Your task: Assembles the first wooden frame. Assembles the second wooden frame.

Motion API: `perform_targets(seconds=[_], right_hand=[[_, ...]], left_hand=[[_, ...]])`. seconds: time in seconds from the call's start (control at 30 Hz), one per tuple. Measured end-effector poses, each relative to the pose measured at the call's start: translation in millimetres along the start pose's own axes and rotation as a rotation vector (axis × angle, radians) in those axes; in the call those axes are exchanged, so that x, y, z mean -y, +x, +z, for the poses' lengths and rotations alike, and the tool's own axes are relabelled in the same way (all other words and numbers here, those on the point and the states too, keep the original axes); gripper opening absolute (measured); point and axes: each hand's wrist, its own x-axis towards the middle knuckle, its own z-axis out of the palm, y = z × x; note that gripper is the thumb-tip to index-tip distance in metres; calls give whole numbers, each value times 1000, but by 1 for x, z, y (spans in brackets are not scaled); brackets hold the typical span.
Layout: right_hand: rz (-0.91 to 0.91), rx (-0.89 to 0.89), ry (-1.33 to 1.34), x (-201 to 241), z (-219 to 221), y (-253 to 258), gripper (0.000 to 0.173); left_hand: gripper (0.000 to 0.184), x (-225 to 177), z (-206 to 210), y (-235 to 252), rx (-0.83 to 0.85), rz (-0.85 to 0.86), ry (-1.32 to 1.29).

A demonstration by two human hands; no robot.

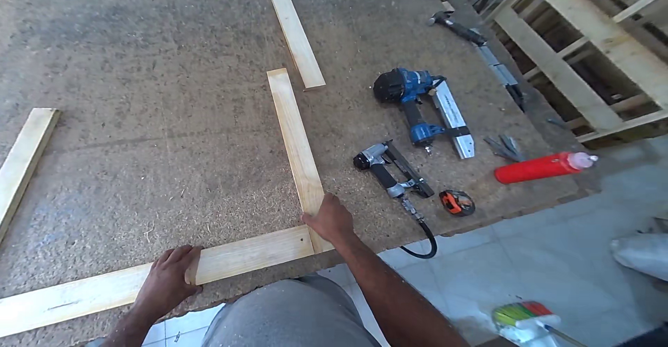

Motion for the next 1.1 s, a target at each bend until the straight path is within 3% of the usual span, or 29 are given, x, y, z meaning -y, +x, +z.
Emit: perform_targets(seconds=[0.47,0.57,0.73,0.83,1.0,1.1], right_hand=[[-4,-26,60,-4,5,1,95],[-36,4,174,-20,3,-2,100],[-83,48,335,-54,20,-13,62],[-161,50,368,-74,34,-16,54],[-212,96,466,-89,36,-12,52],[-200,101,521,-90,35,-10,50]], left_hand=[[98,-3,2,-1,-27,-8,-1],[103,-52,-11,3,-26,52,-22],[100,-183,-13,45,85,274,-58],[88,-238,1,71,71,380,-54],[70,-266,13,82,-22,414,-50],[63,-264,27,81,-207,406,-82]])
